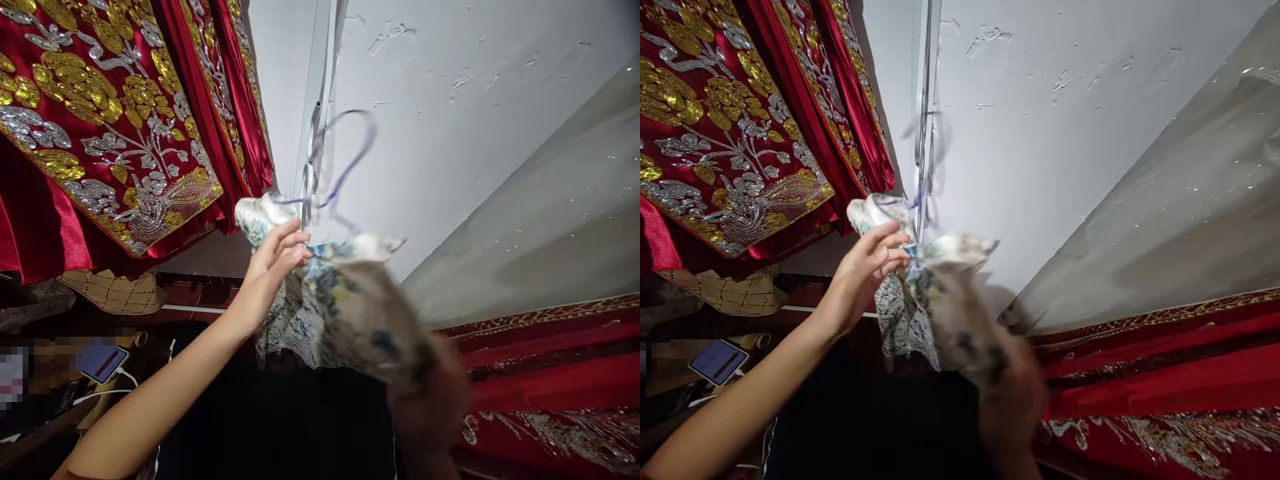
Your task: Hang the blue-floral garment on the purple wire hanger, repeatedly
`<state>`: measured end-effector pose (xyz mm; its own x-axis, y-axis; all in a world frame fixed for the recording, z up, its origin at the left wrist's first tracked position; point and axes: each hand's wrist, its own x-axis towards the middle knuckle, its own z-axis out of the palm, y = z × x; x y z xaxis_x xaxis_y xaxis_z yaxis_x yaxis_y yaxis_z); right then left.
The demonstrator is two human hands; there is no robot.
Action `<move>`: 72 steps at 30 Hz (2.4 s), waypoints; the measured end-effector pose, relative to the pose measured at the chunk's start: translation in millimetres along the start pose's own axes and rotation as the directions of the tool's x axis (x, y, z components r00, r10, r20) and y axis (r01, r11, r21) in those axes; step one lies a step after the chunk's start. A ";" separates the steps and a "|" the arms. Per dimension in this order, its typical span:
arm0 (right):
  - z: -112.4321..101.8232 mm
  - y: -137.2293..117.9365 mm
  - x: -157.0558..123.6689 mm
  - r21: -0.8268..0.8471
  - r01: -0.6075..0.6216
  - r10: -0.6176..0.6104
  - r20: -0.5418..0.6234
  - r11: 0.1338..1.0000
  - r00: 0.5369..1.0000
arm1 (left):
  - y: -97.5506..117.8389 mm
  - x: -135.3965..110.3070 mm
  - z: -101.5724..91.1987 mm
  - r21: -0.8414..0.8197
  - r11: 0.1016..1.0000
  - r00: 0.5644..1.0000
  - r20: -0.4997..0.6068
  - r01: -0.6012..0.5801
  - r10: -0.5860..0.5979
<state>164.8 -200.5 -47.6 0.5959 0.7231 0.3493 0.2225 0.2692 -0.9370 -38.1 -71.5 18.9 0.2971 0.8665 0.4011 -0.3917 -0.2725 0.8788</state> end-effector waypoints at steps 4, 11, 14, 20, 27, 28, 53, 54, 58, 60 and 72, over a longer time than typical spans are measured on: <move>11.7 16.2 -36.7 0.136 0.347 -0.319 0.772 0.928 0.551 | 6.1 -28.4 -6.2 -0.215 0.904 0.929 0.037 0.368 -0.369; 35.9 51.4 27.7 -0.141 0.262 -0.147 0.543 0.955 0.827 | 58.7 -76.7 -61.7 0.591 0.637 0.615 0.280 0.495 -0.737; 45.1 48.5 51.0 -0.180 0.298 -0.136 0.601 0.937 0.788 | 78.8 -65.2 -77.2 0.767 0.582 0.677 0.278 0.271 -0.681; 42.6 23.2 70.4 -0.069 0.030 0.035 0.782 0.997 0.623 | 63.3 0.1 -95.3 0.776 0.630 0.963 0.138 0.040 -0.232; 64.9 -11.5 140.5 0.171 -0.072 -0.001 0.390 0.983 0.921 | 34.8 22.0 -76.0 0.853 0.375 0.807 0.086 -0.362 0.584; 67.3 -14.2 149.6 0.219 -0.058 -0.023 0.348 0.974 0.937 | 28.2 18.4 -71.3 0.840 0.399 0.825 0.096 -0.368 0.557; 19.0 51.8 142.5 0.120 -0.252 0.222 0.214 0.960 0.951 | -153.1 -49.0 -29.9 0.106 0.973 0.891 -0.433 0.203 -0.139; 14.6 55.5 139.5 0.070 -0.216 0.200 0.182 0.974 0.963 | -150.2 -52.1 -31.6 0.082 0.974 0.894 -0.418 0.213 -0.160; 11.3 71.1 87.0 -0.132 -0.051 0.038 -0.097 0.990 0.995 | -128.7 -73.4 -35.4 0.052 0.966 0.922 -0.316 0.252 -0.224; 25.1 74.5 39.6 -0.113 -0.113 0.115 0.014 0.987 0.993 | -113.7 -83.1 -34.8 0.162 0.953 0.952 -0.213 0.255 -0.218; 97.3 46.5 -39.8 0.058 -0.407 0.292 0.604 0.912 0.742 | -64.9 -98.2 -4.1 0.075 0.966 0.946 -0.234 0.248 -0.225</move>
<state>76.3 -154.9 -105.1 0.0407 0.9991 -0.0149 -0.0844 -0.0114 -0.9964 -45.4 -137.2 -78.7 0.1649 0.9788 0.1216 -0.2393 -0.0799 0.9677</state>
